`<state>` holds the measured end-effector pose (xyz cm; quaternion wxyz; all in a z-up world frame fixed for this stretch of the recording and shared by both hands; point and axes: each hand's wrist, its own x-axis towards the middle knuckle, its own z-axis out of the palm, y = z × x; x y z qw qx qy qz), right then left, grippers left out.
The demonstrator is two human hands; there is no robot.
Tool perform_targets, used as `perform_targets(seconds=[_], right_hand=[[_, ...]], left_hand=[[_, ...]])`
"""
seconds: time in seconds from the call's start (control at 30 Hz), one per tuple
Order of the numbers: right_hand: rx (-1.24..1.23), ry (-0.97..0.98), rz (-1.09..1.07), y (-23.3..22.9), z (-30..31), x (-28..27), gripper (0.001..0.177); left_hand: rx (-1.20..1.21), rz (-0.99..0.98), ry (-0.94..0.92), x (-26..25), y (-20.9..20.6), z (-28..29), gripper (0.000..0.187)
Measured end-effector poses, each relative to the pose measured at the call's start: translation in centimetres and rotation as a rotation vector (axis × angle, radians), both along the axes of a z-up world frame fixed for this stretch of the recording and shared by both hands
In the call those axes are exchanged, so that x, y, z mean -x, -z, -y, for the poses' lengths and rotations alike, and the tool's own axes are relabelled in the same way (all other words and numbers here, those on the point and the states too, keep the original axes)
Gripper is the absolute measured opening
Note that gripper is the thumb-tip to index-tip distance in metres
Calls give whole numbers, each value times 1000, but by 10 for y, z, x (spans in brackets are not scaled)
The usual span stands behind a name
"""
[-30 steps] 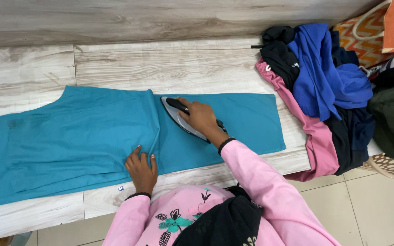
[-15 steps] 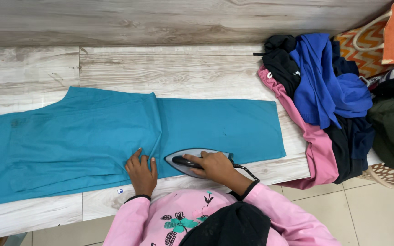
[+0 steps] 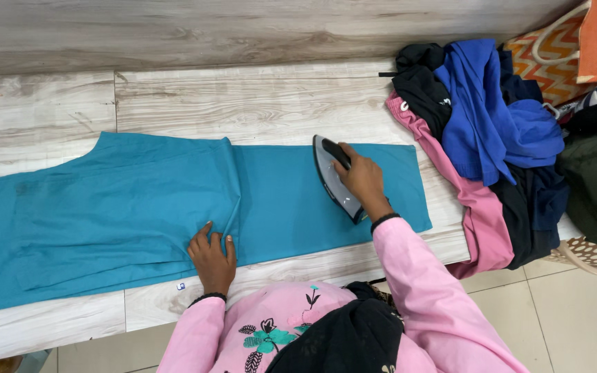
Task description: The person irons a teal garment on a flat surface, smoothing it with their hands and moving the iron back and forth across the fabric. They reposition the garment multiple times to cover different areas and continue ironing until the end of the clip.
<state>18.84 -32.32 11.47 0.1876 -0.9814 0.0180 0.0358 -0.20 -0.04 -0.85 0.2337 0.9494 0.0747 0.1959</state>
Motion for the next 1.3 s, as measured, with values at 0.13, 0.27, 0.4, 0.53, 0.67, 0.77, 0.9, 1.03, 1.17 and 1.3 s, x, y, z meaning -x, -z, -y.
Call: perform_targets(seconds=[0.13, 0.27, 0.4, 0.53, 0.67, 0.77, 0.9, 1.03, 1.17, 1.3], right_hand=[[-24, -195, -71, -5, 0, 66, 57], [33, -329, -110, -12, 8, 127, 55], [159, -291, -50, -8, 38, 121, 56], [173, -71, -15, 1, 86, 72, 59], [143, 157, 5, 3, 129, 18, 56], [105, 208, 96, 8, 139, 1, 54], [57, 192, -1, 2, 131, 21, 54], [129, 160, -102, -8, 117, 71, 59], [192, 209, -136, -14, 128, 77, 57], [144, 310, -87, -10, 138, 59, 58]], left_hand=[[10, 19, 7, -2, -1, 1, 22], [-8, 2, -1, -2, -2, 0, 20], [-13, 7, -6, -2, -3, 2, 21], [-28, -12, -12, -4, -2, 3, 21], [-40, -1, -5, -3, -4, 3, 21], [-50, -14, 4, -3, -4, 4, 21], [-27, -10, 9, -1, -3, 4, 21], [-29, -4, -5, -3, -2, 5, 22], [-20, -20, 3, -2, -9, 7, 26], [-31, -10, -22, -12, -25, 27, 44]])
